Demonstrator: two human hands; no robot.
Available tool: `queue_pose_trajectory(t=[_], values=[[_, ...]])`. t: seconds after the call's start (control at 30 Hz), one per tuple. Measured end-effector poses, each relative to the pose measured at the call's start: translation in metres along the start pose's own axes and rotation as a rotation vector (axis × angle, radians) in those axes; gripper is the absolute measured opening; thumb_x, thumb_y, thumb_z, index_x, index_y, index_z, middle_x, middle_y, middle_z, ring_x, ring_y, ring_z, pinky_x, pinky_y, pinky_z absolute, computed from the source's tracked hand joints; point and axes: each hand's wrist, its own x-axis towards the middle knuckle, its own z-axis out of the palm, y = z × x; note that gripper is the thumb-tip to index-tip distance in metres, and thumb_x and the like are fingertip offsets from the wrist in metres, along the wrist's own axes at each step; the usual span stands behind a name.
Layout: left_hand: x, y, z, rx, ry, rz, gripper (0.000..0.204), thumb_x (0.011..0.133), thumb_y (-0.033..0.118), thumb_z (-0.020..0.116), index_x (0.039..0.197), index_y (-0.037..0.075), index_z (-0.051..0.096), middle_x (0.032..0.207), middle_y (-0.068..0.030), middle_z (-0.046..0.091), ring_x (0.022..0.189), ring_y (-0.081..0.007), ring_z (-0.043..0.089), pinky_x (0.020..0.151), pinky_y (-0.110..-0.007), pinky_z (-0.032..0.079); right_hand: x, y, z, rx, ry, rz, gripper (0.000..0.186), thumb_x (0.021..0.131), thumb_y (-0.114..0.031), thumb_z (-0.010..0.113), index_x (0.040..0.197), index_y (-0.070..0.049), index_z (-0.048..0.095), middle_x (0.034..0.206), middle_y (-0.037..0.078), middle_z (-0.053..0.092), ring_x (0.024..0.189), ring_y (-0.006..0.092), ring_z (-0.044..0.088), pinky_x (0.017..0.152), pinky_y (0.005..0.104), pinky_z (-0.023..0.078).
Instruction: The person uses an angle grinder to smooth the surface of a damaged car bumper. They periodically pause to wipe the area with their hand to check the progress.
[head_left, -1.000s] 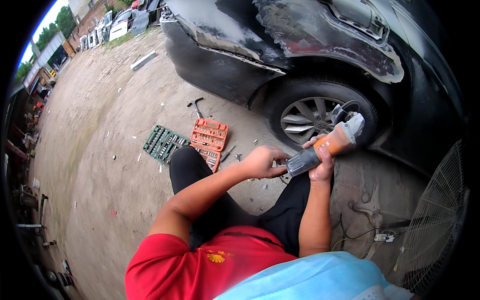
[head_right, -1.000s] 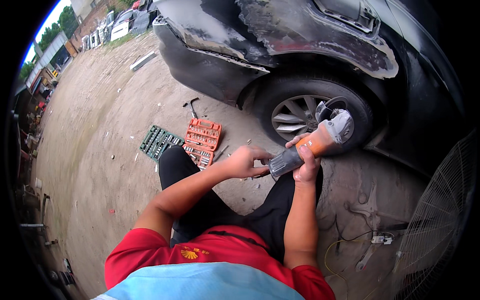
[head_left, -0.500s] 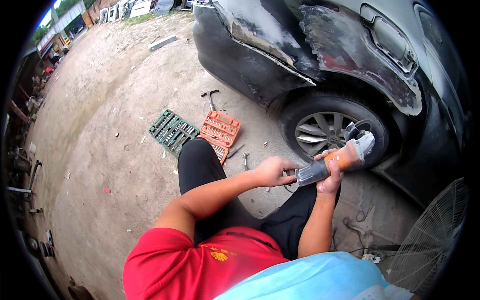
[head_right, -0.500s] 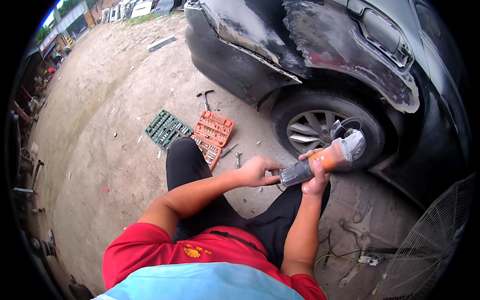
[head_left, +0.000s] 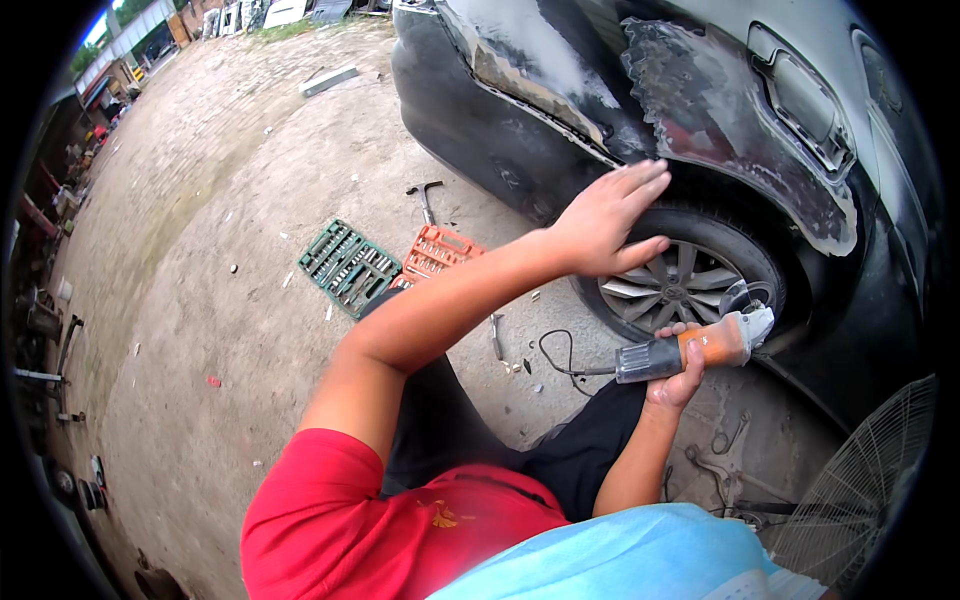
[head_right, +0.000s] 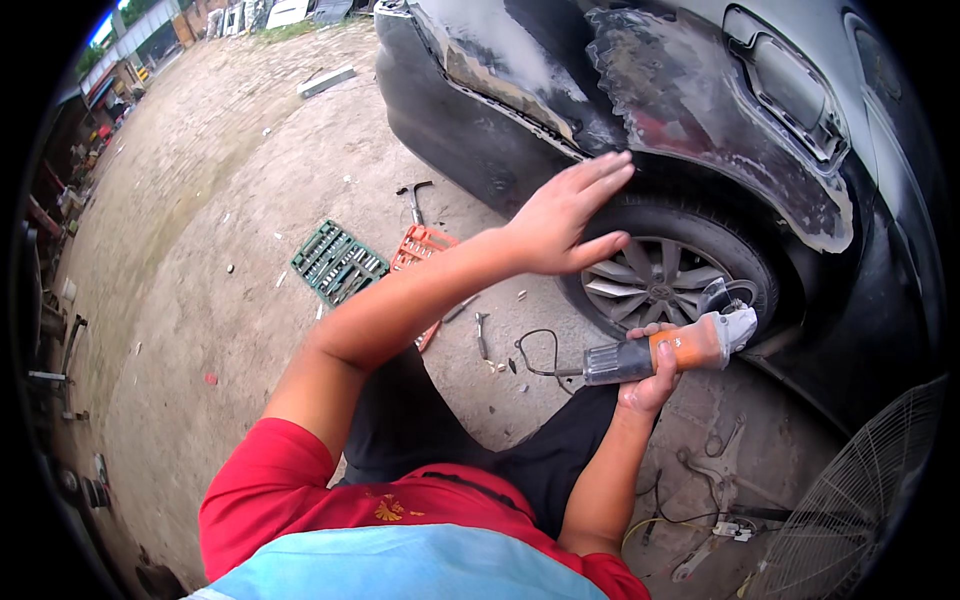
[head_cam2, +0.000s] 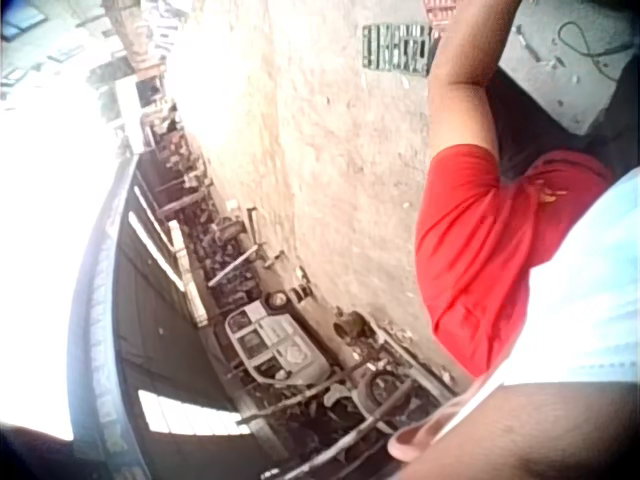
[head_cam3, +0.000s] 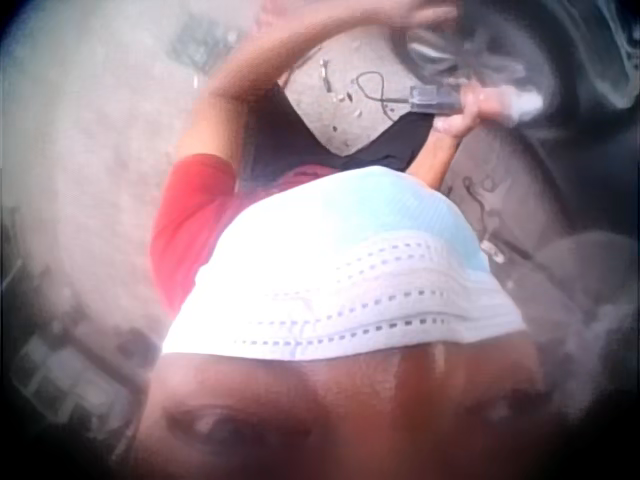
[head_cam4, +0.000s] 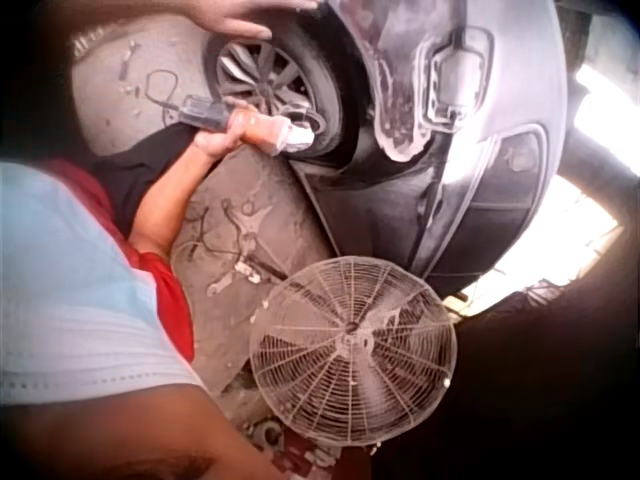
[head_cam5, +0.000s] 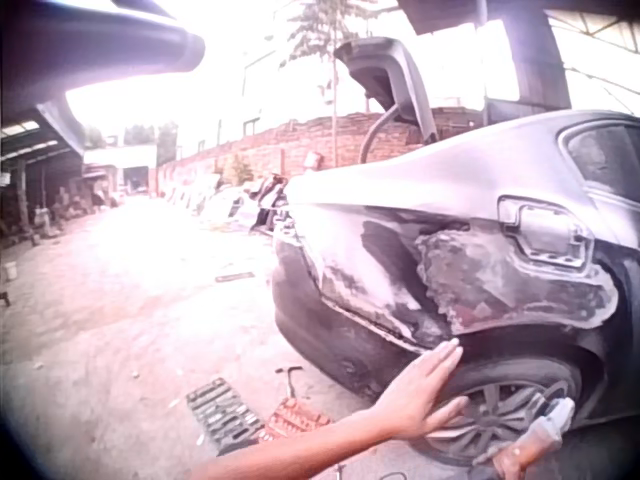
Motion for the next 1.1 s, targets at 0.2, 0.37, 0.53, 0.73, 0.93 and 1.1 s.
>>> queue_pose_trajectory(t=[0.2, 0.37, 0.53, 0.73, 0.93, 1.1], values=[[0.176, -0.048, 0.031, 0.383, 0.183, 0.189, 0.099, 0.104, 0.066, 0.058, 0.167, -0.007, 0.036, 0.176, -0.0332, 0.031, 0.166, -0.0476, 0.026, 0.136, -0.054, 0.02, 0.016, 0.008, -0.004, -0.008, 0.036, 0.032, 0.044, 0.096, -0.028, 0.071, 0.13, -0.004, 0.058, 0.112, 0.011, 0.066, 0.102, 0.0247, 0.067, 0.099, 0.0433, 0.055], [0.326, -0.065, 0.033, 0.323, 0.404, 0.388, 0.092, 0.103, 0.044, 0.063, 0.169, -0.012, 0.028, 0.181, -0.0314, 0.019, 0.169, -0.0473, 0.016, 0.138, -0.057, 0.012, 0.031, 0.018, -0.006, -0.016, 0.123, 0.048, 0.047, 0.093, -0.026, 0.071, 0.131, -0.003, 0.058, 0.111, 0.011, 0.065, 0.103, 0.0243, 0.067, 0.095, 0.0452, 0.059], [0.361, -0.094, 0.043, 0.313, 0.453, 0.45, 0.089, 0.103, 0.041, 0.062, 0.167, -0.012, 0.031, 0.179, -0.0336, 0.022, 0.169, -0.0471, 0.017, 0.138, -0.058, 0.013, 0.053, 0.026, -0.016, -0.014, 0.18, 0.042, 0.049, 0.092, -0.026, 0.071, 0.133, -0.004, 0.057, 0.112, 0.011, 0.065, 0.103, 0.0238, 0.067, 0.094, 0.0459, 0.06], [0.35, -0.145, -0.001, 0.434, 0.56, 0.462, 0.087, 0.105, 0.046, 0.058, 0.166, -0.011, 0.035, 0.178, -0.0342, 0.025, 0.168, -0.0481, 0.018, 0.136, -0.061, 0.012, 0.073, 0.035, -0.026, -0.031, 0.147, 0.076, 0.045, 0.097, -0.032, 0.069, 0.132, -0.007, 0.057, 0.111, 0.01, 0.065, 0.101, 0.0252, 0.067, 0.098, 0.0431, 0.055], [0.319, -0.2, -0.072, 0.645, 0.636, 0.391, 0.085, 0.104, 0.048, 0.062, 0.165, -0.008, 0.038, 0.174, -0.0343, 0.033, 0.165, -0.049, 0.026, 0.136, -0.058, 0.015, 0.079, 0.039, -0.034, 0.005, 0.119, 0.066, 0.047, 0.097, -0.035, 0.07, 0.133, -0.008, 0.056, 0.112, 0.009, 0.065, 0.102, 0.0247, 0.067, 0.099, 0.0432, 0.055], [0.312, -0.214, -0.098, 0.693, 0.616, 0.432, 0.081, 0.104, 0.044, 0.063, 0.163, -0.007, 0.043, 0.17, -0.0348, 0.038, 0.162, -0.0501, 0.032, 0.134, -0.058, 0.02, 0.075, 0.032, -0.041, -0.01, 0.1, 0.06, 0.049, 0.097, -0.036, 0.07, 0.135, -0.008, 0.056, 0.112, 0.009, 0.064, 0.102, 0.0243, 0.066, 0.098, 0.0429, 0.055]])
